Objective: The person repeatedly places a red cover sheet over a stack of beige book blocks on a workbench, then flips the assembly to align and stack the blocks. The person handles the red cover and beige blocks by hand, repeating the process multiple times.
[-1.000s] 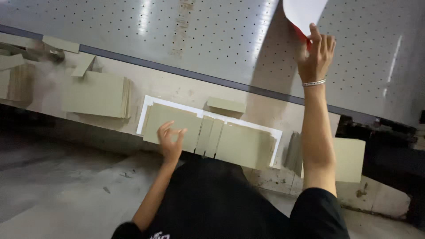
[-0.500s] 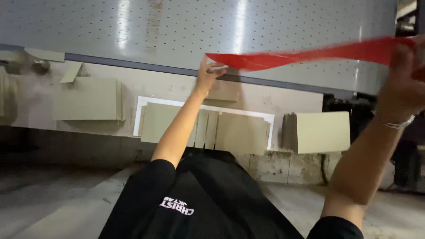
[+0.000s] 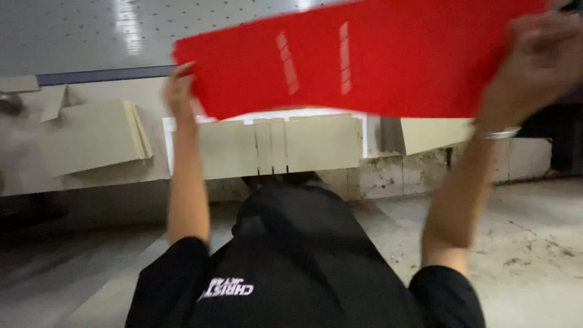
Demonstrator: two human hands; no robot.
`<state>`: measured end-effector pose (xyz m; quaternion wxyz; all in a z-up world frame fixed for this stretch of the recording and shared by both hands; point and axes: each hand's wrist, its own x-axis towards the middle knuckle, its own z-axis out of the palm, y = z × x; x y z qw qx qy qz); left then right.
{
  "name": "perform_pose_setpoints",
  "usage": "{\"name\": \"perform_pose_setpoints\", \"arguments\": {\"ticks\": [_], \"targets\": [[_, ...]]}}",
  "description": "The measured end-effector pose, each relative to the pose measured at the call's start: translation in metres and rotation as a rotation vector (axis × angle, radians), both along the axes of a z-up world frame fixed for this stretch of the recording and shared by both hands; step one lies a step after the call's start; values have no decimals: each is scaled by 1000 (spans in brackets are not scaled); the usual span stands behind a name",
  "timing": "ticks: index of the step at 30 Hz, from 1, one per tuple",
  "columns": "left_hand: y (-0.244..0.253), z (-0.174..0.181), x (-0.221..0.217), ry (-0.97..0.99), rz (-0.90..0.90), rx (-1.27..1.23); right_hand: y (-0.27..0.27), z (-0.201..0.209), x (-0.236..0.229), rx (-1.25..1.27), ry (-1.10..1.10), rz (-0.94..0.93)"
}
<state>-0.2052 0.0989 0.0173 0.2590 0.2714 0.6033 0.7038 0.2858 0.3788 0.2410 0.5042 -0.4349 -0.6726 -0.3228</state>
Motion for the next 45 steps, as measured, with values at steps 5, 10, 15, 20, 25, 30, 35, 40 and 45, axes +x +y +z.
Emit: {"name": "perform_pose_setpoints", "arguments": {"ticks": [5,10,15,20,25,30,35,40,45], "targets": [[-114,61,-6,297,302,-456,-95,-118,-38,-978,216,517],[-189,38,-4,612,188,-593,-147,-242,-28,-1519,315,305],[-194,34,16,668,146,-630,-150,-280,-19,-1577,284,255],[-191,23,19,636,153,-751,-140,-350,4,-1336,-14,85],[-189,28,25,620,142,-747,-139,-345,5,-1439,4,66],[-191,22,24,608,137,-767,-137,-350,6,-1532,3,-10],[-189,32,34,601,129,-781,-135,-367,13,-1587,21,-9],[-193,-1,18,573,130,-775,-132,-355,9,-1582,17,-20],[-187,-17,23,422,165,-711,-137,-331,1,-1600,160,49]]}}
